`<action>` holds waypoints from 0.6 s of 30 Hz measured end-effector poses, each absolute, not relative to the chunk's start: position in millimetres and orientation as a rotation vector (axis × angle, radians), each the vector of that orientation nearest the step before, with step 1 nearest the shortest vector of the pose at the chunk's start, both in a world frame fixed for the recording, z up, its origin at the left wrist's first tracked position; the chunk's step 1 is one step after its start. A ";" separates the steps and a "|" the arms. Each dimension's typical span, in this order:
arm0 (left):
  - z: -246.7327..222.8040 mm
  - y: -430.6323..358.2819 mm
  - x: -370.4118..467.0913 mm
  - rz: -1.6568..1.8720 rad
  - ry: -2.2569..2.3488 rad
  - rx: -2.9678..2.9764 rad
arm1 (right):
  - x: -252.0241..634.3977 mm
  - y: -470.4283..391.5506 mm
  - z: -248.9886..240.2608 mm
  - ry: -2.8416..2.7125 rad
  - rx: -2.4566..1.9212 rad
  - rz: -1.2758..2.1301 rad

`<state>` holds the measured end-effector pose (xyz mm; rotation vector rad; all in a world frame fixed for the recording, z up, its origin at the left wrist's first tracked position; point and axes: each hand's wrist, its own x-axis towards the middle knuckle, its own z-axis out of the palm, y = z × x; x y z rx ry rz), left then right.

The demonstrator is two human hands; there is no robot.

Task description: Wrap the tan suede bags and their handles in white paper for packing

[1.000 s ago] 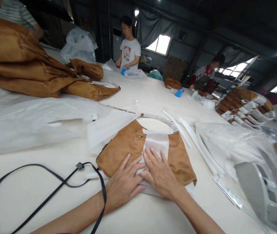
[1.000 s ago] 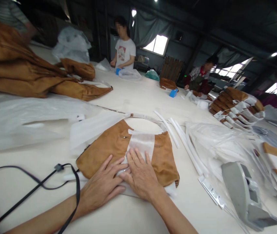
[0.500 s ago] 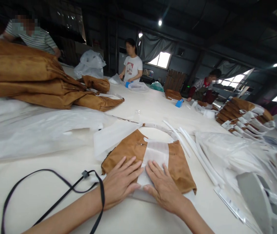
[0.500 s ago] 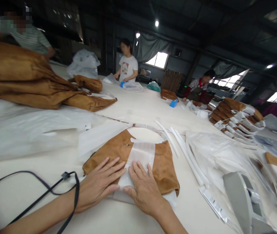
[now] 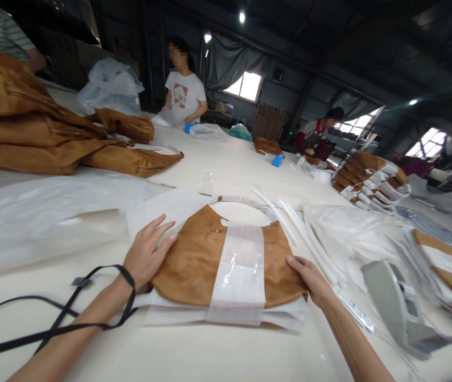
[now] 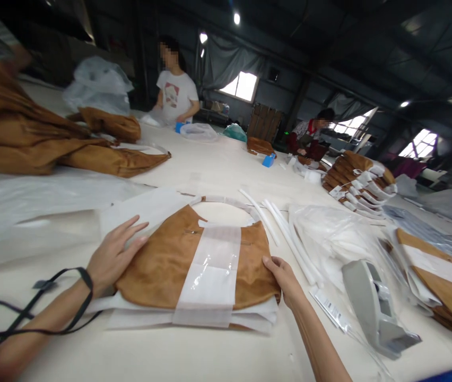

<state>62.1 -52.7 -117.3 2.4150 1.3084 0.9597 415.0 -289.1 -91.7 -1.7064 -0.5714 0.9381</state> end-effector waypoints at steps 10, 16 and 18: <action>-128.1 -28.3 56.8 0.391 1.590 2.474 | 423.7 -266.8 -85.9 -0.298 -1.427 1.378; -132.8 -20.0 50.9 0.314 1.587 2.510 | 414.7 -261.3 -76.8 -0.342 -1.278 1.458; -142.2 -12.6 45.2 0.337 1.566 2.554 | 404.8 -262.7 -66.2 -0.461 -1.235 1.413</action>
